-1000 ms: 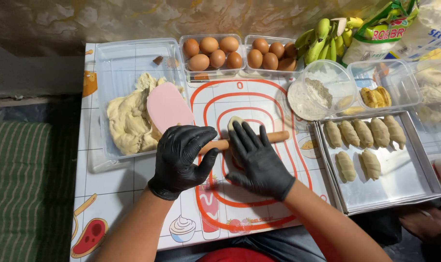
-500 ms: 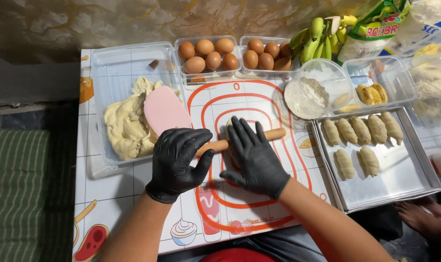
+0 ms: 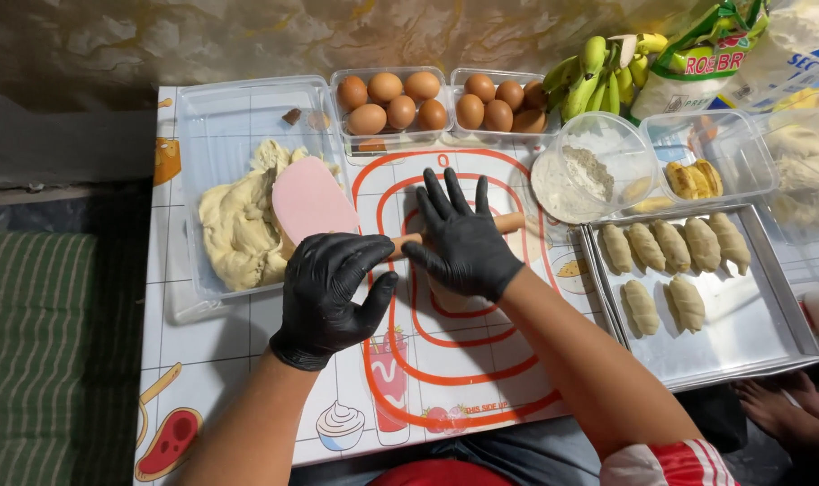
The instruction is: Wrapping fillings into dough to prepare pastries for baking.
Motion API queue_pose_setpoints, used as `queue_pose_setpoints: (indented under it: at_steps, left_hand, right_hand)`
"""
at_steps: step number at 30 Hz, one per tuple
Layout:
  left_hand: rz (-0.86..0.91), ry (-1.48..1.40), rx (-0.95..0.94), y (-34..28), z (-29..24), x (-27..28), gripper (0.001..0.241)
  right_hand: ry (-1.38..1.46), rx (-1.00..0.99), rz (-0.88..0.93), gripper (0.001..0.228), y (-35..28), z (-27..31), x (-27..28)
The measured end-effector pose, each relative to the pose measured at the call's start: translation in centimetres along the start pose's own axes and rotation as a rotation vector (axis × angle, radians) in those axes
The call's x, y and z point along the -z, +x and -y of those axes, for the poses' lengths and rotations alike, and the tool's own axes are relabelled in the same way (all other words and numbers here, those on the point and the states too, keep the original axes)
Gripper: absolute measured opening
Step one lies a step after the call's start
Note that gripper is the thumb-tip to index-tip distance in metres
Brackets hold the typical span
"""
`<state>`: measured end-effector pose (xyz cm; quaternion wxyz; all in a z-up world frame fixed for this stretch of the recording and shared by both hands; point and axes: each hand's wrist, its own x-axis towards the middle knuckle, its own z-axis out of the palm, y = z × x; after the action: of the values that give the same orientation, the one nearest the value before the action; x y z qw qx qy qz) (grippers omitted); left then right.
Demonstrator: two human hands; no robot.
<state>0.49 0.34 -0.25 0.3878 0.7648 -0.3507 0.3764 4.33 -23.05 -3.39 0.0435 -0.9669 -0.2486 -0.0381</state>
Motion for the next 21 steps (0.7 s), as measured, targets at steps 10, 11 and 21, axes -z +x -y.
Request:
queue_pose_setpoints:
  at_steps: [10,11,21]
  left_hand:
    - [-0.037,-0.008,0.004,0.7,-0.8,0.5,0.025]
    - [-0.040,-0.013,-0.002,0.9,-0.9,0.4,0.025]
    - [-0.019,-0.024,0.009,0.9,-0.9,0.1,0.024]
  right_hand:
    - [0.005,-0.005,0.024,0.103,-5.8,3.8,2.2]
    - [-0.037,0.006,0.033,0.108,-7.5,4.6,2.5]
    - [-0.107,-0.043,0.045,0.103,-5.0,3.1,2.2]
